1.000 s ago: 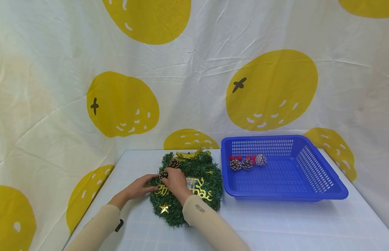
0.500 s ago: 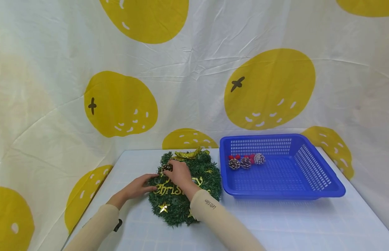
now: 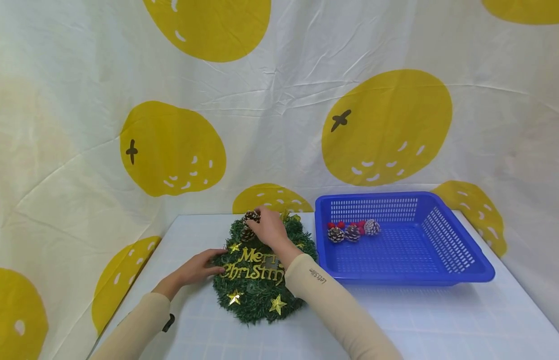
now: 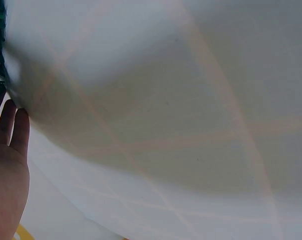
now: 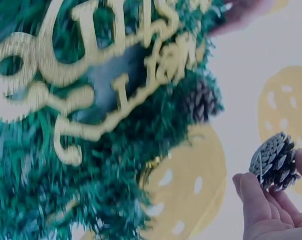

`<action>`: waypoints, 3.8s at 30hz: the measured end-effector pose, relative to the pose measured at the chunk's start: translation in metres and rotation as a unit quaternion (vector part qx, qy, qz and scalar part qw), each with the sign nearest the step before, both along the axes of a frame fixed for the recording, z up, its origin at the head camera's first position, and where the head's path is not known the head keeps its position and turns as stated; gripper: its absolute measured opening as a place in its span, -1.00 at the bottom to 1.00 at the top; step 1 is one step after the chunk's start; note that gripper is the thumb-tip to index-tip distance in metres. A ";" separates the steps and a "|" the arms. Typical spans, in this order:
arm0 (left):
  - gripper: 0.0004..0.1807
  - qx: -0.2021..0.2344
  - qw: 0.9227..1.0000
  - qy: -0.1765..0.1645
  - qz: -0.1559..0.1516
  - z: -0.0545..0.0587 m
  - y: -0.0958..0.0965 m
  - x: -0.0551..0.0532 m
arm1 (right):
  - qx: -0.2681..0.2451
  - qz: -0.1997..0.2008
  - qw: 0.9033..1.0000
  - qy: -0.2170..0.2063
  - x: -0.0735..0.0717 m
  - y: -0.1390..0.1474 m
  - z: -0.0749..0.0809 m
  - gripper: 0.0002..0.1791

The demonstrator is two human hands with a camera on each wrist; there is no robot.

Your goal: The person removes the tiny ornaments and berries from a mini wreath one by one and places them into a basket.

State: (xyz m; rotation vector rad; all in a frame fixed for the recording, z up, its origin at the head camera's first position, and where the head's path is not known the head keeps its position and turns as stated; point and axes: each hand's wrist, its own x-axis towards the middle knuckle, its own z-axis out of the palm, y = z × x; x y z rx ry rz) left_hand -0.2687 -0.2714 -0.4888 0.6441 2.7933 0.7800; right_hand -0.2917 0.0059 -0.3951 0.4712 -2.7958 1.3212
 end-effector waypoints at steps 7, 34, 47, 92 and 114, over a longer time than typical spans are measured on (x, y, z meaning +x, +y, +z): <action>-0.34 -0.002 1.000 0.003 0.003 0.000 -0.001 0.002 | -0.020 -0.019 1.000 -0.003 -0.013 0.023 0.018 -0.40; -0.30 0.002 1.000 -0.002 0.000 -0.001 -0.001 0.000 | -0.035 -0.120 0.992 0.022 -0.043 0.132 0.039 -0.38; -0.30 0.006 1.000 -0.007 0.000 -0.005 -0.002 -0.003 | 0.014 -0.140 0.990 0.015 -0.045 0.172 0.019 -0.40; -0.30 0.001 1.000 -0.007 0.001 -0.002 0.000 -0.001 | 0.077 -0.119 0.990 -0.024 -0.040 0.193 0.005 -0.38; -0.32 0.011 1.000 -0.004 0.001 -0.003 0.001 0.000 | 0.029 -0.061 0.998 -0.008 -0.036 0.132 0.018 -0.39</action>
